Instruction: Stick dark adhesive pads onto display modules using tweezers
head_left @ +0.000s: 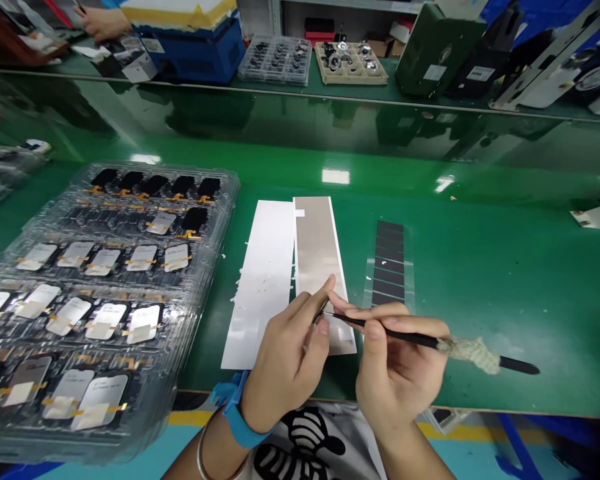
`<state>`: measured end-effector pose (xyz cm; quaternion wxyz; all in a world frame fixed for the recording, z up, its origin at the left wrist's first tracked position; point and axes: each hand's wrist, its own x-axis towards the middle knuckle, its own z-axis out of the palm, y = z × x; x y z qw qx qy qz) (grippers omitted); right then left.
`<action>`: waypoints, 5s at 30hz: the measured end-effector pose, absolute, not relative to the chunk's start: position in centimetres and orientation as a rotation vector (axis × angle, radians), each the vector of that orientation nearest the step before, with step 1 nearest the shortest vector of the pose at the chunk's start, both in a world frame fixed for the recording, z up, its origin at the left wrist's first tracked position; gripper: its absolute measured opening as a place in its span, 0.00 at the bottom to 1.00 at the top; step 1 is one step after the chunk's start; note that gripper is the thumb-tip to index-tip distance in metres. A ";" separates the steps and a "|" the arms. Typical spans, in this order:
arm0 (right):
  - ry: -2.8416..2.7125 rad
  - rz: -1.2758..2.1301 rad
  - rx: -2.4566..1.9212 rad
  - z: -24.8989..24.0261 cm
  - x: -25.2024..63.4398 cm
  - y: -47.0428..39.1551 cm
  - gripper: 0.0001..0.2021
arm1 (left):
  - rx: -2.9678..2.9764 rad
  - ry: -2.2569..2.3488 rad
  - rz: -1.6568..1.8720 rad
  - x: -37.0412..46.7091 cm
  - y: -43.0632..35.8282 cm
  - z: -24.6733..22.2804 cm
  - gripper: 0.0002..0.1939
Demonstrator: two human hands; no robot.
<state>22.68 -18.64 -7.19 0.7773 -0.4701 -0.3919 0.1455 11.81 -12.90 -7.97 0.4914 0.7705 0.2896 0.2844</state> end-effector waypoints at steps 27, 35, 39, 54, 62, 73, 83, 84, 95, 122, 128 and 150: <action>-0.952 0.252 -1.081 -7.9 22.9 -19.0 0.15 | 1.899 0.742 0.629 11.7 -12.9 -7.9 0.26; -0.933 0.232 -1.101 -7.5 22.9 -18.9 0.15 | 1.916 0.762 0.620 11.6 -12.9 -7.9 0.25; -0.877 0.226 -1.097 -7.4 23.0 -18.9 0.13 | 1.956 0.780 0.648 12.1 -12.5 -8.0 0.23; -0.711 0.052 -1.305 -7.0 22.1 -19.0 0.09 | 2.494 1.557 0.524 -1.5 -3.4 1.3 0.12; -0.685 0.065 -1.356 -6.6 21.4 -18.7 0.11 | 2.577 1.668 -0.101 -4.2 9.0 0.2 0.16; -0.848 0.003 -1.172 -6.8 22.4 -18.3 0.12 | 2.679 1.591 -0.013 4.1 7.3 -1.2 0.18; -0.928 0.273 -1.141 -7.5 24.7 -19.3 0.08 | 2.577 1.447 0.075 4.5 3.8 1.3 0.27; -0.963 0.331 -1.172 -7.1 25.1 -19.3 0.06 | 2.487 1.349 0.146 4.1 2.8 1.4 0.27; -1.761 0.324 -1.228 -3.1 24.1 -16.8 0.07 | 1.741 1.021 0.706 4.5 -13.3 -3.1 0.03; -1.648 0.851 -1.584 -5.4 25.6 -11.4 0.05 | 1.425 0.854 0.840 7.7 -12.0 -8.8 0.05; -1.414 1.440 -1.273 -5.7 25.4 -10.6 0.08 | 1.267 0.856 0.878 7.7 -12.1 -8.8 0.06; -1.500 1.018 -1.357 -5.0 24.6 -12.8 0.05 | 1.208 0.809 0.827 7.7 -12.2 -8.9 0.06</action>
